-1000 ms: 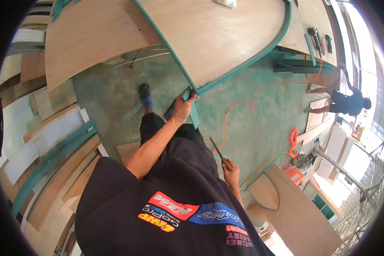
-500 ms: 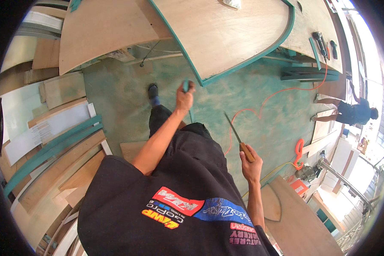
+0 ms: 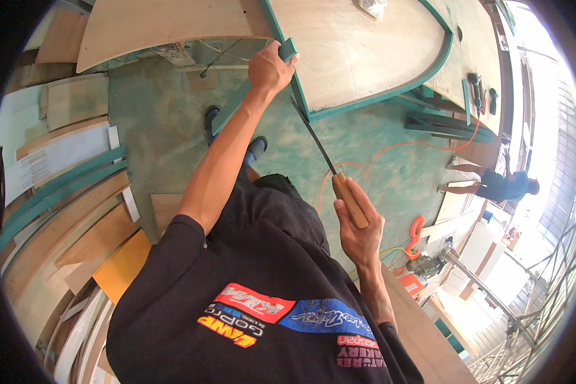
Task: The person assembles a curved wooden furniture panel by hand-pressing a decorative trim into a groove, cleaning the edge with a cloth, and securing the pieces with a pneumatic nail gun before using a small handsaw to trim excess material.
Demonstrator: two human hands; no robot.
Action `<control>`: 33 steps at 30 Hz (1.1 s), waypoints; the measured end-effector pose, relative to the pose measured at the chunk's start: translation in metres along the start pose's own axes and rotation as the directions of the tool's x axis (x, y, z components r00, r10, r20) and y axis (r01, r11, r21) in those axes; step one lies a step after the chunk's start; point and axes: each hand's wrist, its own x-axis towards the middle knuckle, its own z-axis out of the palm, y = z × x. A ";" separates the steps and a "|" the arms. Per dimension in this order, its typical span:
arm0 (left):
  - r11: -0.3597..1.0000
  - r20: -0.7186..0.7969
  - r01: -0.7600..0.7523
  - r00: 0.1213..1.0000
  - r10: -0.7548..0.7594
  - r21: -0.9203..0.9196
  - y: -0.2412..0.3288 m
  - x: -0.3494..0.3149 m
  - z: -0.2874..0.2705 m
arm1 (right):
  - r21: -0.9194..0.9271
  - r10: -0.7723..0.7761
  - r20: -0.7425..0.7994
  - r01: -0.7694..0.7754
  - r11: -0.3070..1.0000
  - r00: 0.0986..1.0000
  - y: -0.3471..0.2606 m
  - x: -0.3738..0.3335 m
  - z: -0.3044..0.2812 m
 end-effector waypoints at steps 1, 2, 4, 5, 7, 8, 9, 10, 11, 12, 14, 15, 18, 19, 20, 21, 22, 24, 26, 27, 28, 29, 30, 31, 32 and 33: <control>0.999 0.033 0.021 0.999 -0.022 0.027 -0.001 0.004 0.003 | 0.001 -0.031 -0.017 0.031 1.000 0.999 -0.002 -0.002 -0.002; 0.998 0.019 0.025 0.999 -0.026 0.050 -0.002 0.006 0.002 | 0.016 -0.062 -0.026 0.062 0.998 0.998 0.000 -0.007 -0.001; 0.996 -0.001 0.029 1.000 -0.029 0.088 0.000 0.008 0.002 | 0.049 -0.050 -0.039 0.052 0.997 0.998 0.001 -0.007 -0.003; 0.994 0.005 0.058 0.998 -0.059 0.095 0.001 0.007 0.001 | 0.052 -0.086 -0.027 0.088 0.995 0.996 0.004 0.000 0.003; 0.990 0.021 0.106 0.994 -0.108 0.095 0.007 0.007 0.000 | 0.049 -0.158 -0.018 0.159 0.986 0.987 0.017 0.027 0.026; 0.991 0.068 0.095 0.993 -0.102 0.097 0.007 0.009 -0.002 | 0.023 -0.095 -0.007 0.095 0.995 0.995 0.019 0.040 0.039; 0.992 0.103 0.106 0.988 -0.112 0.062 0.014 0.009 -0.002 | 0.012 -0.085 -0.023 0.085 0.996 0.996 0.027 0.041 0.044; 0.993 0.140 0.117 0.983 -0.120 0.027 0.021 0.009 -0.001 | 0.001 -0.073 -0.041 0.073 0.997 0.996 0.036 0.040 0.048; 0.989 0.162 0.148 0.976 -0.148 0.009 0.015 0.009 -0.004 | -0.001 -0.070 -0.031 0.070 0.998 0.997 0.038 0.043 0.055; 0.990 0.136 0.140 0.980 -0.142 0.029 0.012 0.009 -0.006 | 0.078 -0.134 -0.030 0.136 0.988 0.990 0.037 0.036 0.049; 0.990 0.083 0.124 0.988 -0.130 0.066 0.007 0.009 -0.007 | 0.047 -0.115 0.001 0.115 0.992 0.993 0.033 0.020 0.028; 0.989 0.078 0.131 0.988 -0.136 0.066 0.006 0.009 -0.007 | 0.029 -0.106 0.007 0.105 0.994 0.994 0.033 0.012 0.018; 0.988 0.084 0.133 0.987 -0.140 0.082 0.007 0.009 -0.008 | 0.006 -0.104 -0.036 0.105 0.995 0.994 0.033 0.006 0.010; 0.987 0.095 0.129 0.986 -0.138 0.095 0.007 0.009 -0.009 | -0.003 -0.113 -0.048 0.113 0.994 0.992 0.033 0.007 0.011; 0.988 0.112 0.121 0.985 -0.132 0.101 0.010 0.010 -0.007 | 0.012 -0.117 -0.064 0.118 0.993 0.991 0.032 0.009 0.013; 0.988 0.108 0.112 0.987 -0.123 0.106 0.011 0.010 -0.006 | 0.028 -0.122 -0.079 0.125 0.992 0.989 0.031 0.014 0.019; 0.988 0.103 0.103 0.988 -0.115 0.112 0.011 0.010 -0.006 | 0.043 -0.127 -0.093 0.132 0.990 0.988 0.030 0.020 0.024; 0.989 0.098 0.092 0.990 -0.104 0.119 0.011 0.009 -0.002 | 0.058 -0.129 -0.098 0.135 0.989 0.987 0.038 0.033 0.041; 0.987 0.083 0.094 0.991 -0.105 0.127 0.011 0.010 -0.002 | 0.093 -0.088 -0.085 0.096 0.991 0.992 0.049 0.042 0.052; 0.987 0.114 0.103 0.987 -0.117 0.127 0.012 0.010 -0.003 | 0.083 -0.125 -0.090 0.133 0.988 0.988 0.051 0.041 0.050; 0.986 0.146 0.111 0.981 -0.129 0.126 0.014 0.010 -0.003 | 0.072 -0.162 -0.096 0.169 0.983 0.982 0.054 0.039 0.045; 0.983 0.171 0.126 0.974 -0.148 0.131 0.013 0.010 -0.005 | 0.066 -0.202 -0.093 0.208 0.976 0.975 0.055 0.037 0.044; 0.981 0.143 0.136 0.977 -0.155 0.137 0.012 0.010 -0.006 | 0.081 -0.196 -0.100 0.204 0.976 0.976 0.055 0.036 0.045; 0.979 0.115 0.146 0.980 -0.163 0.144 0.011 0.010 -0.008 | 0.097 -0.190 -0.106 0.201 0.975 0.976 0.055 0.035 0.047; 0.977 0.094 0.154 0.981 -0.169 0.150 0.008 0.008 -0.008 | 0.111 -0.177 -0.114 0.190 0.976 0.978 0.056 0.033 0.049; 0.980 0.062 0.145 0.986 -0.154 0.138 0.010 0.007 -0.005 | 0.114 -0.188 -0.099 0.199 0.973 0.977 0.057 0.037 0.055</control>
